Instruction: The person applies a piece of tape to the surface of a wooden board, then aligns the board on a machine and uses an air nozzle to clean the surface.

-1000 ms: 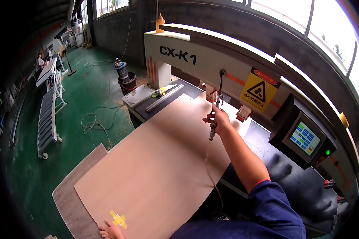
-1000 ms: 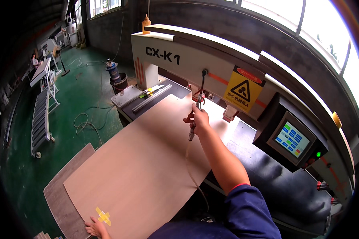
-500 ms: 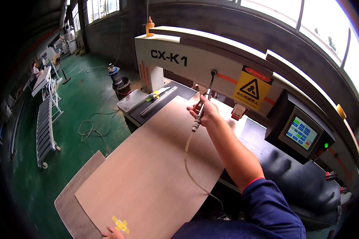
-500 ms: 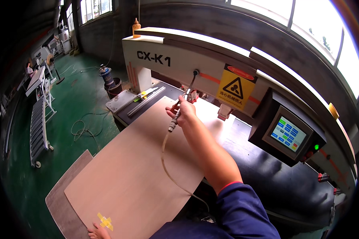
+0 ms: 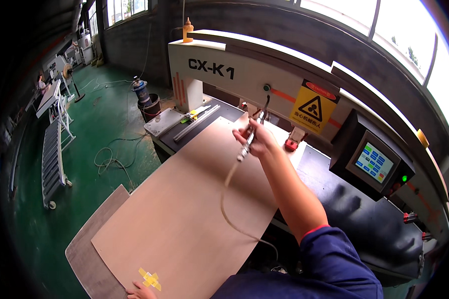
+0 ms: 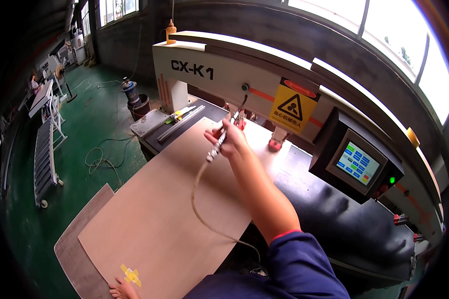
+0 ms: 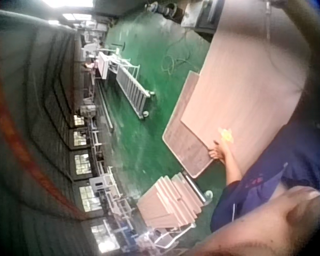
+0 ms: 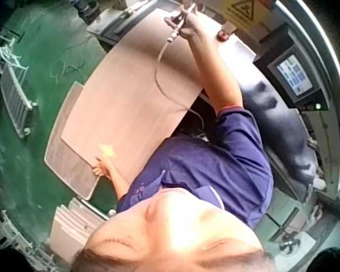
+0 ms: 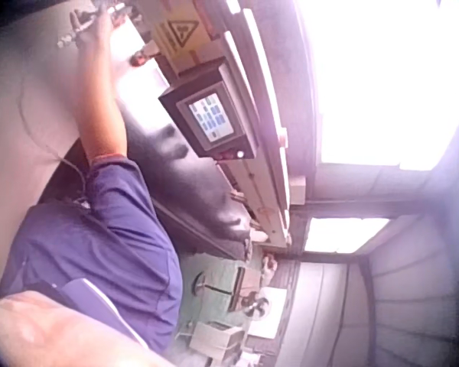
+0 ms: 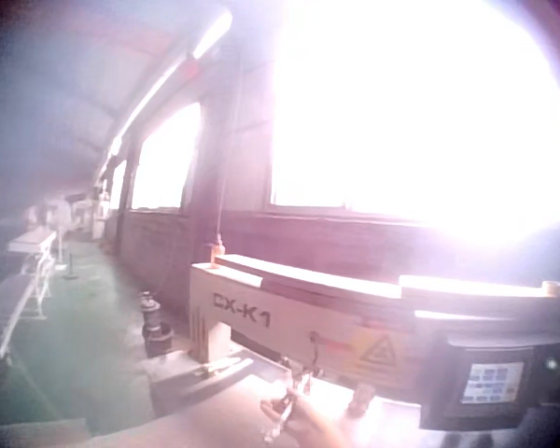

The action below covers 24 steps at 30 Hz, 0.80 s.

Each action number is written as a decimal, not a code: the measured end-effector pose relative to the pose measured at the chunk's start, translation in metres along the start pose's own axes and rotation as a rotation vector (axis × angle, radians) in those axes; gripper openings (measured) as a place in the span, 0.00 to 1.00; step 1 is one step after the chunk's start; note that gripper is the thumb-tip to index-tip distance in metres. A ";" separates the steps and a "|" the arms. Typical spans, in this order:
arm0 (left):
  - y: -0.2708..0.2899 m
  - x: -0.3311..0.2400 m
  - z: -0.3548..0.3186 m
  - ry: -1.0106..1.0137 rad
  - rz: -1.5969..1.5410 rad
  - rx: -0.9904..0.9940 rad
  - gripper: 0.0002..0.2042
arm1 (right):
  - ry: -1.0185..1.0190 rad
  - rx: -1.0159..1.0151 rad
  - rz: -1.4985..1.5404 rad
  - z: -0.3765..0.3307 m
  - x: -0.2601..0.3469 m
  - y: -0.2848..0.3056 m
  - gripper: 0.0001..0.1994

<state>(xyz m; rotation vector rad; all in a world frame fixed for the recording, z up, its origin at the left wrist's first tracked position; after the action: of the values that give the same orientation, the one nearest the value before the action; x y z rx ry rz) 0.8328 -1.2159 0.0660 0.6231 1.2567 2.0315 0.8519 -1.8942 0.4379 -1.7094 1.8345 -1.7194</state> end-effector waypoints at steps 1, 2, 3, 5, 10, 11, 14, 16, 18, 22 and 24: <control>0.018 -0.008 -0.003 -0.009 -0.009 0.010 0.35 | -0.016 0.011 -0.018 -0.013 -0.004 0.015 0.20; 0.060 -0.021 -0.004 -0.020 -0.014 0.017 0.35 | -0.036 0.019 -0.031 -0.025 -0.010 0.034 0.20; 0.084 -0.024 -0.003 -0.019 -0.019 0.020 0.35 | -0.073 0.023 -0.048 -0.039 -0.017 0.050 0.20; 0.080 -0.021 -0.004 -0.032 -0.030 0.034 0.35 | -0.094 -0.031 -0.122 -0.067 -0.028 0.082 0.19; 0.076 -0.016 -0.001 -0.081 -0.043 0.058 0.34 | -0.024 -0.268 -0.258 -0.116 -0.040 0.174 0.15; 0.071 -0.013 0.000 -0.086 -0.046 0.059 0.34 | -0.009 -0.283 -0.276 -0.128 -0.039 0.186 0.14; 0.117 -0.033 0.002 -0.128 -0.063 0.067 0.33 | 0.025 -0.321 -0.346 -0.164 -0.030 0.222 0.08; 0.114 -0.032 0.003 -0.154 -0.076 0.068 0.33 | 0.118 -0.332 -0.507 -0.179 -0.032 0.239 0.08; 0.051 -0.012 0.002 -0.177 -0.089 0.067 0.33 | 0.226 -0.355 -0.689 -0.193 -0.039 0.246 0.09; 0.046 -0.012 0.002 -0.271 -0.136 0.056 0.32 | 0.417 -0.427 -1.374 -0.211 -0.045 0.277 0.12; 0.040 -0.007 0.004 -0.309 -0.162 0.042 0.32 | 0.448 -0.455 -1.452 -0.222 -0.051 0.279 0.15</control>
<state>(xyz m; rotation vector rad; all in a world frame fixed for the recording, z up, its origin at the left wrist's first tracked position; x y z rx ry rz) 0.8293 -1.2316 0.1031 0.7943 1.1290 1.7051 0.5434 -1.7936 0.2823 -3.6185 0.9644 -2.2171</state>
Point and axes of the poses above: each hand's wrist, its own z-axis towards the middle knuckle, its own y-axis out of the back of the hand, x = y × z, the point moved 1 cm from there along z, towards the middle knuckle, and after that the axes turned 3 degrees about y, right-handed, at the moved point
